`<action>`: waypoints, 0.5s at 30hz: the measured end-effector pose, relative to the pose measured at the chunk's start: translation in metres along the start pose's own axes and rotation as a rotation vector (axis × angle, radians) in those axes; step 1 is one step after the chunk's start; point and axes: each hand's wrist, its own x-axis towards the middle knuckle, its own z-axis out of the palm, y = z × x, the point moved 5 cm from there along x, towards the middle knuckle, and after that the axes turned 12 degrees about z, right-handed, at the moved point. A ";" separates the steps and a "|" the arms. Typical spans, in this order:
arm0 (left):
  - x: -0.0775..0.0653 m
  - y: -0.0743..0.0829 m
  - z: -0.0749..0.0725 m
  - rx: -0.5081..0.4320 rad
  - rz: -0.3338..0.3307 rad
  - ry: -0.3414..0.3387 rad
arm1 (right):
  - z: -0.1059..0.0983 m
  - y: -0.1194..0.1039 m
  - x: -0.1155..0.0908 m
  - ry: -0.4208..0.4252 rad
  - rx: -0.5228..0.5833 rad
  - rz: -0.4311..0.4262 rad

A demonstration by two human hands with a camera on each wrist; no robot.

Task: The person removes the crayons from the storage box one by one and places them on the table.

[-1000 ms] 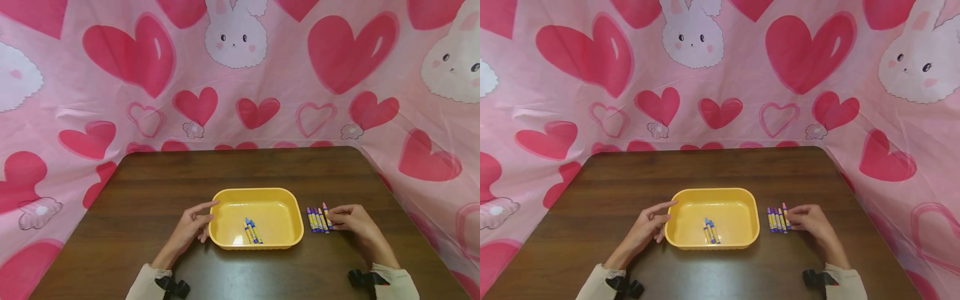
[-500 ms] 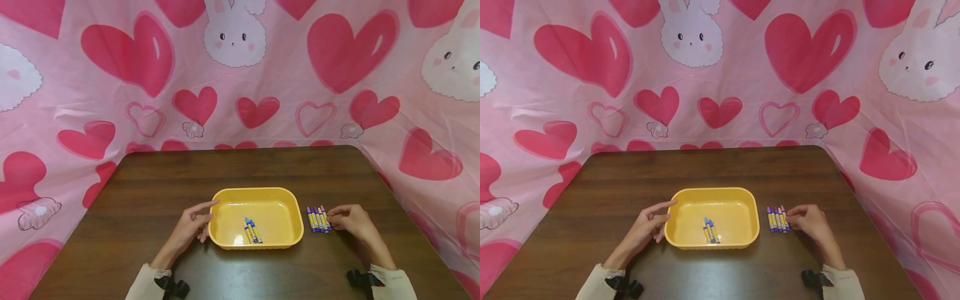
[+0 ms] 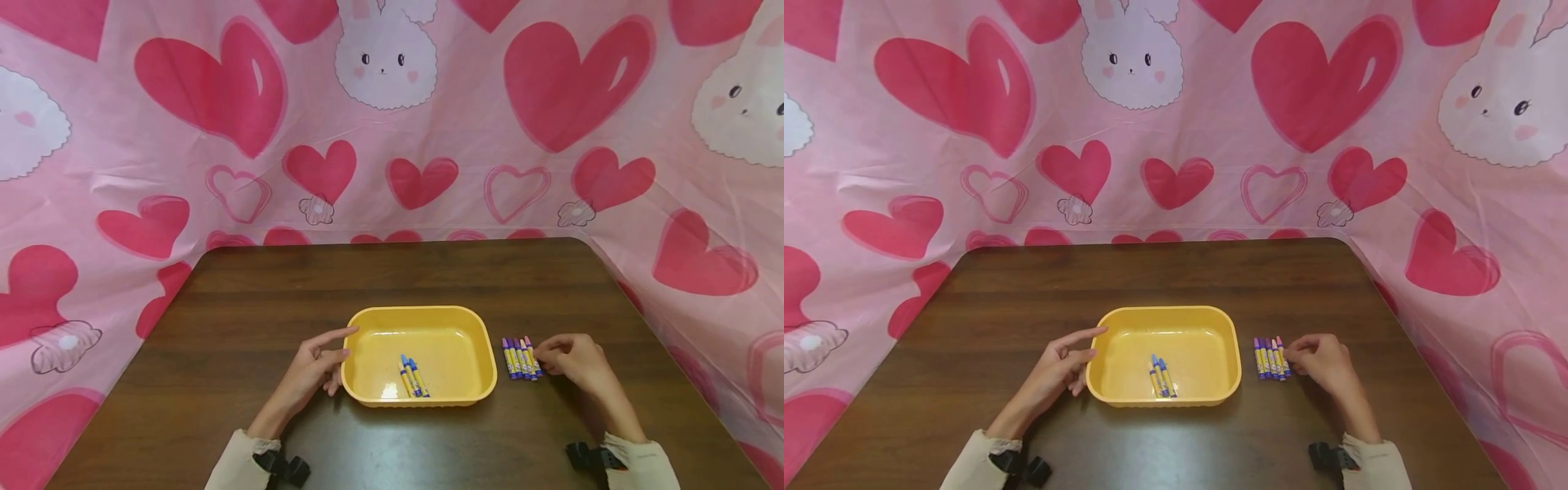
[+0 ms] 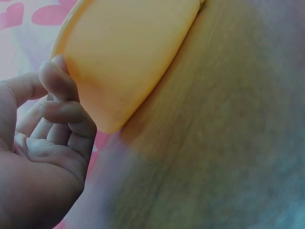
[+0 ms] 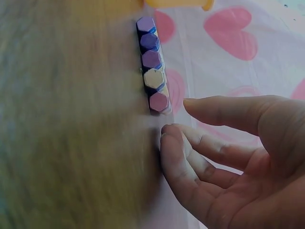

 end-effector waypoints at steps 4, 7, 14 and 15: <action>0.001 0.001 0.000 -0.002 0.017 -0.004 | -0.003 -0.003 -0.002 0.024 -0.016 -0.016; 0.001 0.002 0.000 0.000 0.013 -0.002 | -0.007 -0.009 -0.006 0.072 -0.034 -0.045; 0.000 -0.001 0.000 0.002 -0.021 0.013 | -0.002 -0.043 -0.021 0.134 -0.040 -0.180; 0.000 -0.001 -0.001 0.003 -0.021 0.013 | 0.000 -0.050 -0.024 0.135 -0.046 -0.200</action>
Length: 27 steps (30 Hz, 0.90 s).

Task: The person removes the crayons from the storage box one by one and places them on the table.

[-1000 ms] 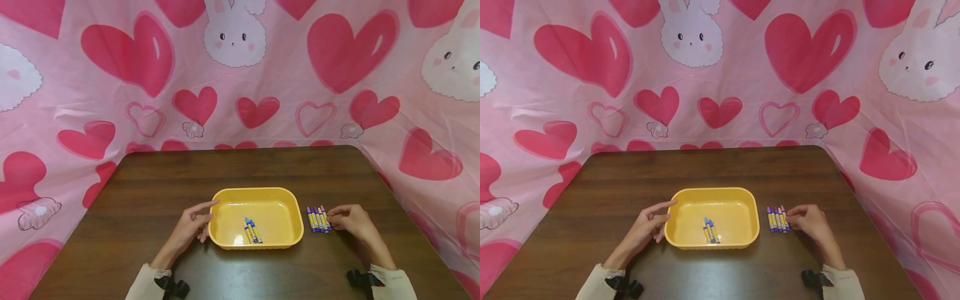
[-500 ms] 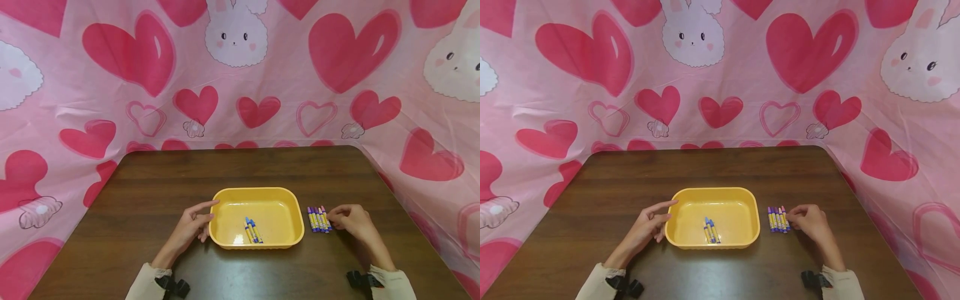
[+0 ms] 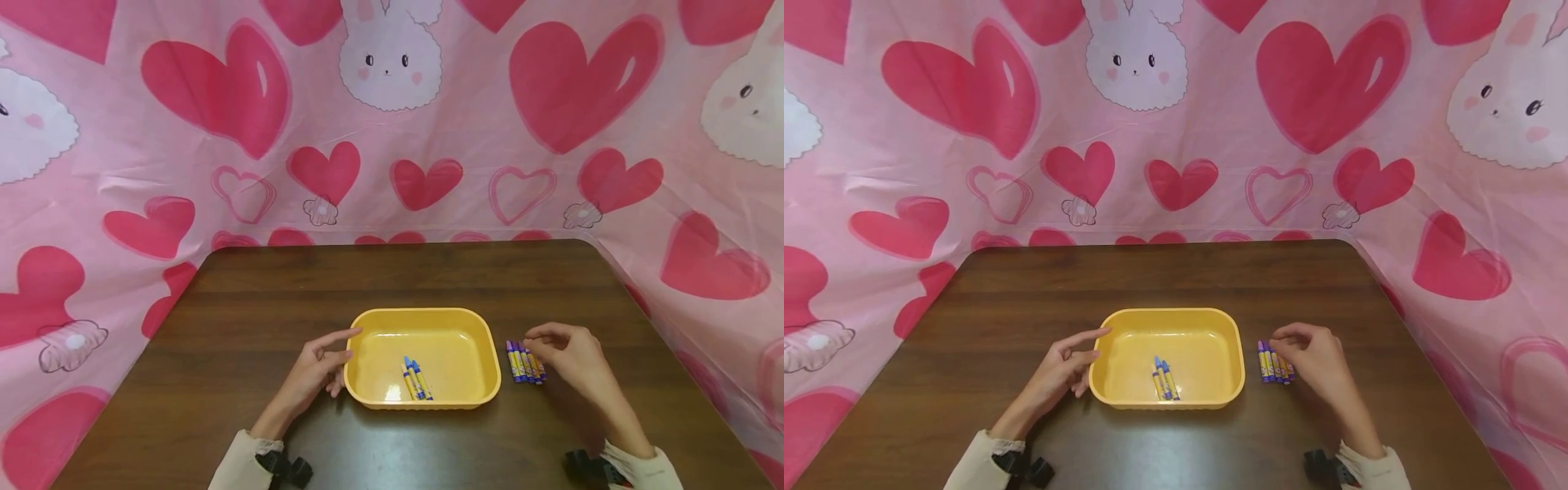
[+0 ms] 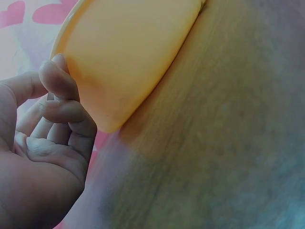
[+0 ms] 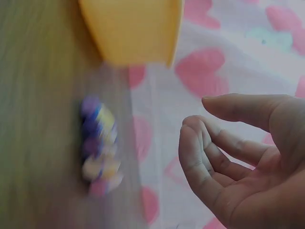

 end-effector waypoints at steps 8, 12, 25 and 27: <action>0.001 0.002 -0.001 0.003 0.023 0.000 | 0.021 -0.063 -0.007 -0.059 -0.011 -0.155; 0.002 0.000 -0.001 0.004 0.022 -0.007 | 0.039 -0.082 -0.005 -0.126 -0.005 -0.212; 0.000 -0.001 0.001 -0.020 0.021 -0.010 | 0.109 -0.116 -0.001 -0.324 -0.099 -0.302; -0.001 0.000 0.001 -0.020 0.022 -0.011 | 0.119 -0.116 -0.002 -0.346 -0.116 -0.311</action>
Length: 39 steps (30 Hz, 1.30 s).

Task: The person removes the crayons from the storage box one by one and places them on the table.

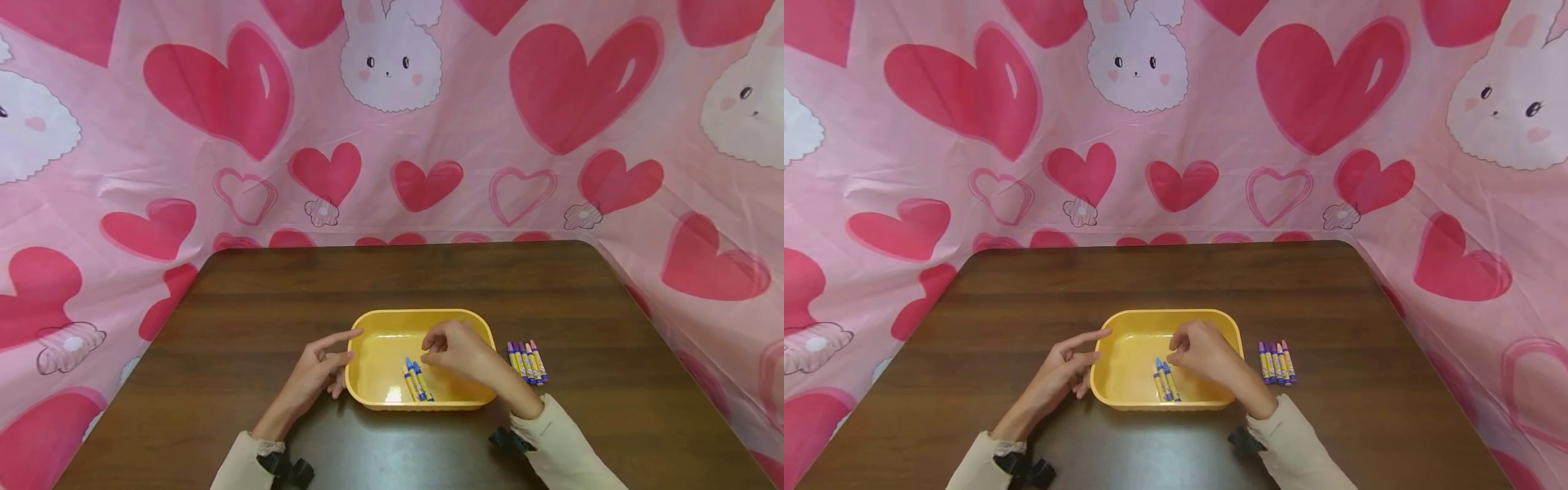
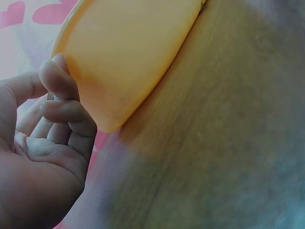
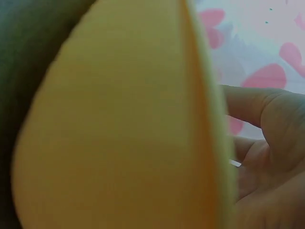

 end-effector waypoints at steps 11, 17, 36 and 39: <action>-0.006 -0.001 -0.003 0.016 0.013 0.005 | 0.048 0.004 0.000 -0.037 -0.107 0.053; -0.006 0.001 -0.003 0.007 0.030 0.007 | 0.051 0.006 0.000 -0.022 -0.110 0.089; 0.000 -0.001 0.003 0.045 0.030 -0.015 | 0.045 0.007 -0.006 -0.153 -0.134 0.046; 0.001 0.000 0.004 0.044 0.032 -0.017 | 0.042 0.008 -0.005 -0.154 -0.122 0.037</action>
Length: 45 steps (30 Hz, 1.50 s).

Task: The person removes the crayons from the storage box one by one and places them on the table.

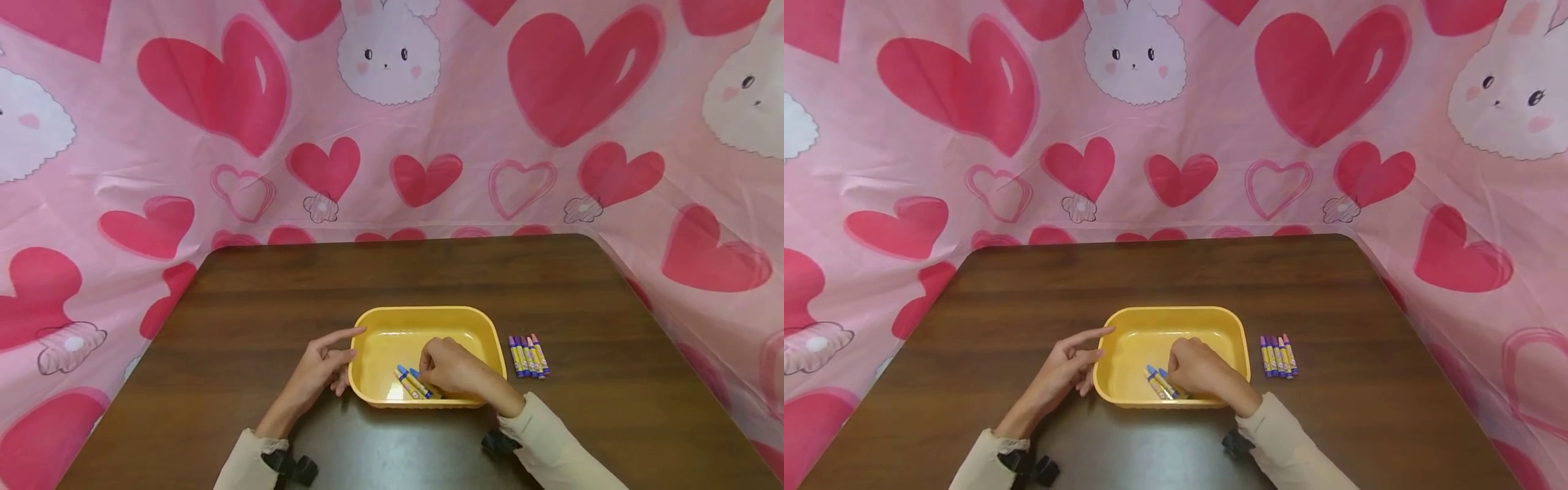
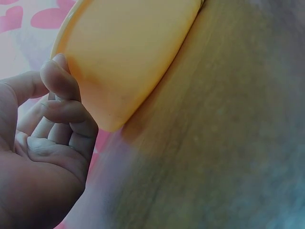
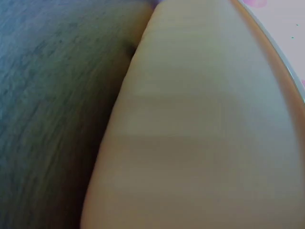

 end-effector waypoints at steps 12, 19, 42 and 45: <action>0.001 -0.001 0.000 0.020 -0.019 0.010 | -0.014 0.005 0.006 0.047 0.110 0.061; 0.001 -0.002 0.001 0.009 -0.003 0.002 | -0.034 0.006 0.001 0.135 0.152 0.062; -0.002 -0.003 -0.001 -0.022 -0.004 -0.006 | -0.084 0.048 -0.071 0.447 0.398 0.068; -0.002 -0.003 -0.001 -0.023 -0.010 -0.006 | -0.091 0.058 -0.079 0.481 0.417 0.088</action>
